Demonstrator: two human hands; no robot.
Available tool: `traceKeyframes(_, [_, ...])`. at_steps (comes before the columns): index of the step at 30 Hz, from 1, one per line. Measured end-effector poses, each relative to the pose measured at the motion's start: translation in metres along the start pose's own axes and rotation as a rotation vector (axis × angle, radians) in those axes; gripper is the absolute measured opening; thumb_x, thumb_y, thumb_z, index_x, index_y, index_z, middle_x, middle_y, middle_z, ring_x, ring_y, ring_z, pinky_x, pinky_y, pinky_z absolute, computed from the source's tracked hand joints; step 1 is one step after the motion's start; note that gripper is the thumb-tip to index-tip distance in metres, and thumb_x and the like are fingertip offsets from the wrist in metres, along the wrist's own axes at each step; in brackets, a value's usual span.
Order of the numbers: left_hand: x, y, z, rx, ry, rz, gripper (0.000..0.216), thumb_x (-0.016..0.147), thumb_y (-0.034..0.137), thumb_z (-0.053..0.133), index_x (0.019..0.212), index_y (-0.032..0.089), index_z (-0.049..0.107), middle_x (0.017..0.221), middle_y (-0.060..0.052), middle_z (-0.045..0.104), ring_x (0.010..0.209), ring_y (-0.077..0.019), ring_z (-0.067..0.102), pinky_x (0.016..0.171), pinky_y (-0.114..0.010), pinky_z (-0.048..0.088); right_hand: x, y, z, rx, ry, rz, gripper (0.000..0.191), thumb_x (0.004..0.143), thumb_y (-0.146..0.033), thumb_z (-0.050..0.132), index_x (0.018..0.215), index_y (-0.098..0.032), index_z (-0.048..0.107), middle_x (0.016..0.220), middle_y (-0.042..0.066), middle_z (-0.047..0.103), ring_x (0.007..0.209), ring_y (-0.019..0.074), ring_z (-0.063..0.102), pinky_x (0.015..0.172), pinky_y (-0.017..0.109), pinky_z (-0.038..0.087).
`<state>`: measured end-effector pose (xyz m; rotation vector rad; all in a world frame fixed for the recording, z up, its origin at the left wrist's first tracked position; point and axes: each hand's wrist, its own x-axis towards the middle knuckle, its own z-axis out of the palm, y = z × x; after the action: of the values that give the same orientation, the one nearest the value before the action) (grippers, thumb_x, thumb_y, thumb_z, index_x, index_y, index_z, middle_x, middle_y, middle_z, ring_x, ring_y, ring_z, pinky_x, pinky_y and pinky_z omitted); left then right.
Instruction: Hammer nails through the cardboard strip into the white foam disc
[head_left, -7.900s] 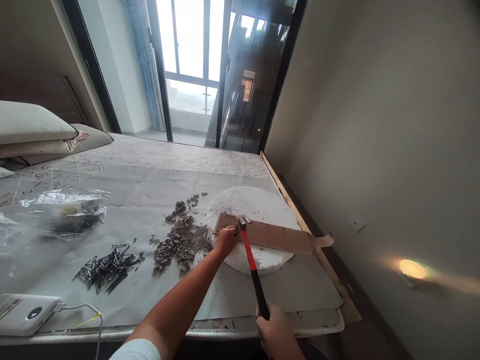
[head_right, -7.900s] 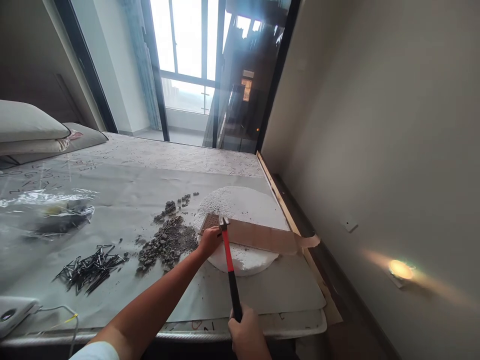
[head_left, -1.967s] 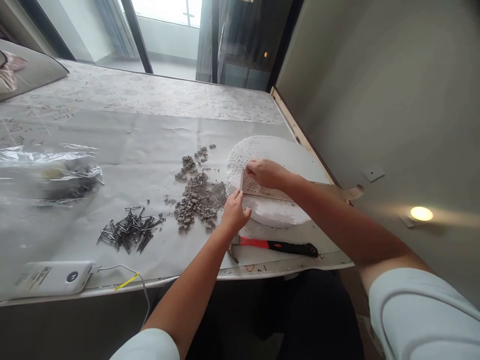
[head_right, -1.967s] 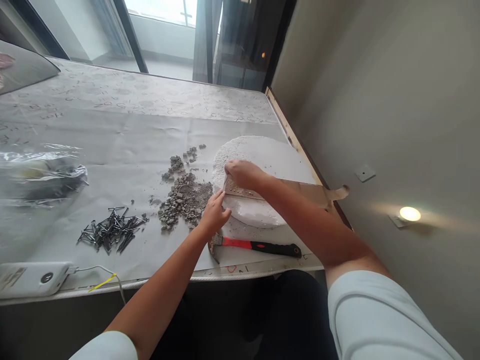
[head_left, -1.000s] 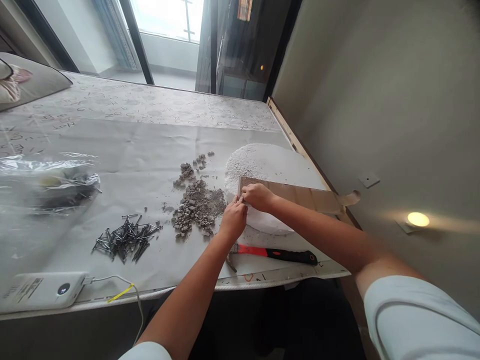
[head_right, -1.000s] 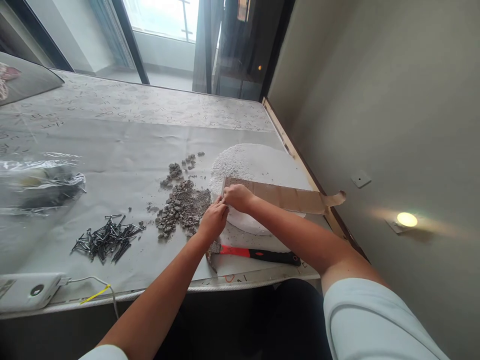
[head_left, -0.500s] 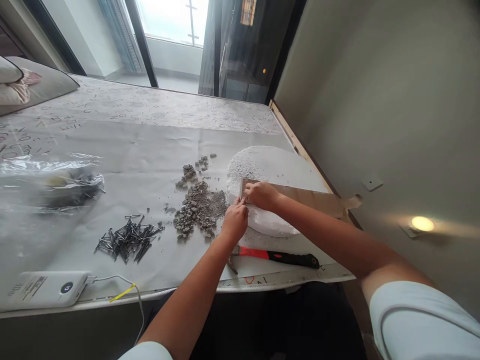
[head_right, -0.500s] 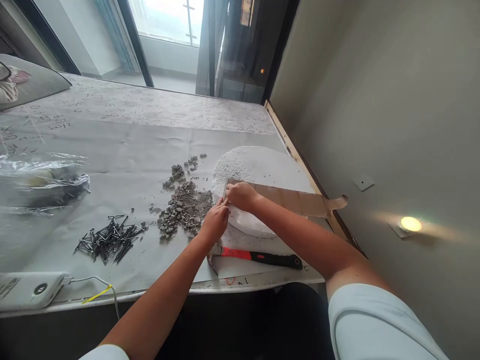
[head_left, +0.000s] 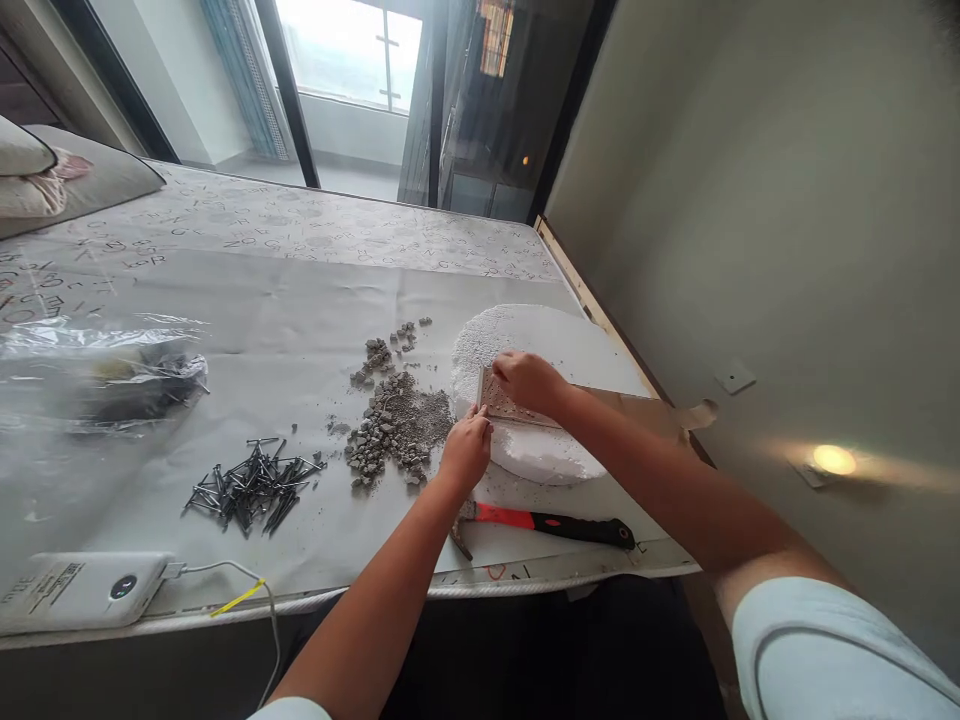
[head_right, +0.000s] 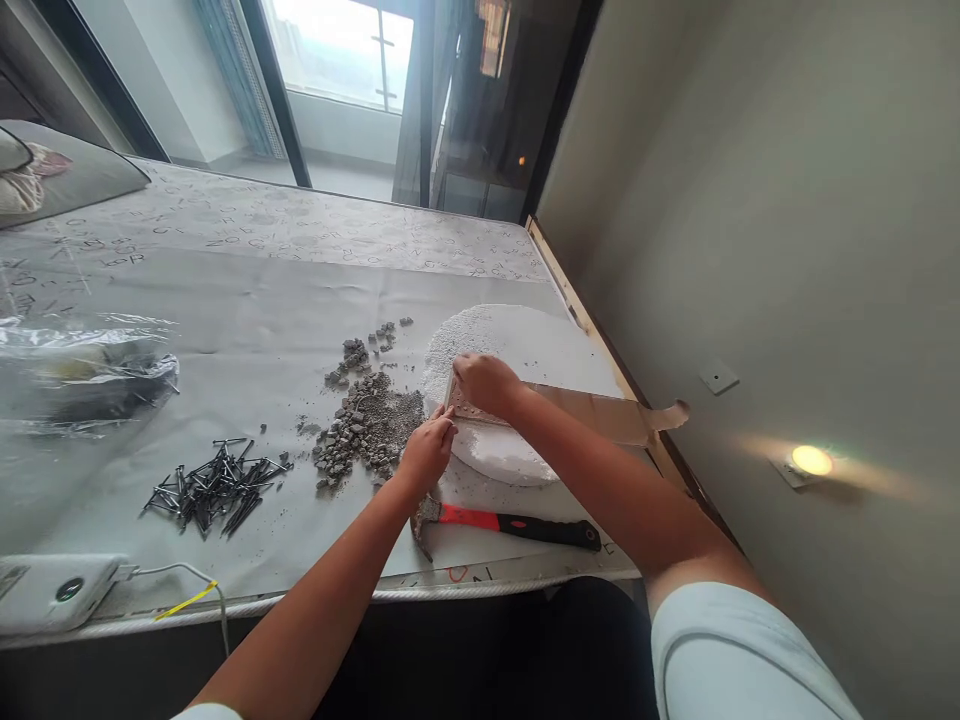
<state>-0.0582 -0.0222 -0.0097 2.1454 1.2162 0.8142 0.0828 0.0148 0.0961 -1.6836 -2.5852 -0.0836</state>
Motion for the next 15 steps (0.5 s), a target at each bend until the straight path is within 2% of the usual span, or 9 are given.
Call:
traceKeyframes(2, [0.001, 0.002, -0.005, -0.097, 0.059, -0.061, 0.023, 0.087, 0.02, 0.038, 0.083, 0.018, 0.061, 0.116, -0.01, 0.062, 0.116, -0.0212, 0.051, 0.094, -0.037, 0.042, -0.002, -0.001, -0.007, 0.071, 0.077, -0.015, 0.018, 0.086, -0.018, 0.044, 0.083, -0.011, 0.061, 0.084, 0.009, 0.062, 0.072, 0.0147, 0.054, 0.063, 0.024, 0.035])
traceKeyframes(4, [0.002, 0.004, -0.01, -0.224, 0.158, -0.165, 0.027, 0.088, 0.028, 0.037, 0.085, 0.019, 0.062, 0.099, -0.009, 0.067, 0.097, -0.021, 0.06, 0.083, -0.035, 0.047, -0.005, -0.005, -0.007, 0.157, 0.042, -0.078, 0.015, 0.083, -0.018, 0.049, 0.078, -0.012, 0.062, 0.08, 0.006, 0.062, 0.069, 0.0126, 0.053, 0.061, 0.022, 0.035])
traceKeyframes(6, [0.002, 0.006, -0.014, -0.424, 0.209, -0.251, 0.031, 0.087, 0.037, 0.037, 0.082, 0.018, 0.062, 0.082, -0.006, 0.067, 0.078, -0.0182, 0.062, 0.071, -0.031, 0.048, -0.009, -0.012, -0.001, 0.232, -0.017, -0.129, 0.014, 0.081, -0.02, 0.053, 0.074, -0.013, 0.063, 0.077, 0.005, 0.062, 0.067, 0.0111, 0.052, 0.06, 0.021, 0.034])
traceKeyframes(9, [0.002, 0.007, -0.015, -0.879, 0.097, -0.35, 0.033, 0.082, 0.044, 0.043, 0.079, 0.016, 0.059, 0.068, -0.003, 0.061, 0.06, -0.0123, 0.057, 0.06, -0.025, 0.046, -0.013, -0.019, 0.011, 0.276, -0.023, -0.132, 0.014, 0.08, -0.02, 0.055, 0.074, -0.013, 0.065, 0.076, 0.004, 0.062, 0.068, 0.0109, 0.052, 0.061, 0.021, 0.035])
traceKeyframes(11, [0.002, 0.006, -0.015, -1.107, 0.011, -0.432, 0.033, 0.078, 0.046, 0.049, 0.082, 0.015, 0.058, 0.062, 0.0, 0.056, 0.05, -0.0084, 0.051, 0.055, -0.023, 0.044, -0.015, -0.017, 0.017, 0.278, 0.002, -0.134, 0.016, 0.081, -0.021, 0.054, 0.081, -0.013, 0.067, 0.077, 0.005, 0.063, 0.068, 0.0112, 0.053, 0.062, 0.021, 0.036])
traceKeyframes(13, [0.002, 0.003, -0.013, -1.13, -0.006, -0.485, 0.032, 0.077, 0.044, 0.051, 0.086, 0.014, 0.059, 0.059, 0.002, 0.052, 0.044, -0.0064, 0.046, 0.051, -0.022, 0.043, -0.016, -0.011, 0.02, 0.231, 0.035, -0.121, 0.02, 0.084, -0.021, 0.05, 0.091, -0.014, 0.067, 0.083, 0.006, 0.064, 0.072, 0.012, 0.055, 0.065, 0.022, 0.038])
traceKeyframes(15, [0.002, 0.002, -0.011, -0.937, 0.058, -0.467, 0.03, 0.08, 0.039, 0.047, 0.089, 0.014, 0.061, 0.06, 0.001, 0.055, 0.048, -0.0084, 0.05, 0.053, -0.023, 0.046, -0.018, -0.003, 0.024, 0.085, 0.009, -0.086, 0.023, 0.086, -0.018, 0.045, 0.092, -0.014, 0.067, 0.089, 0.007, 0.064, 0.075, 0.0129, 0.057, 0.066, 0.023, 0.039])
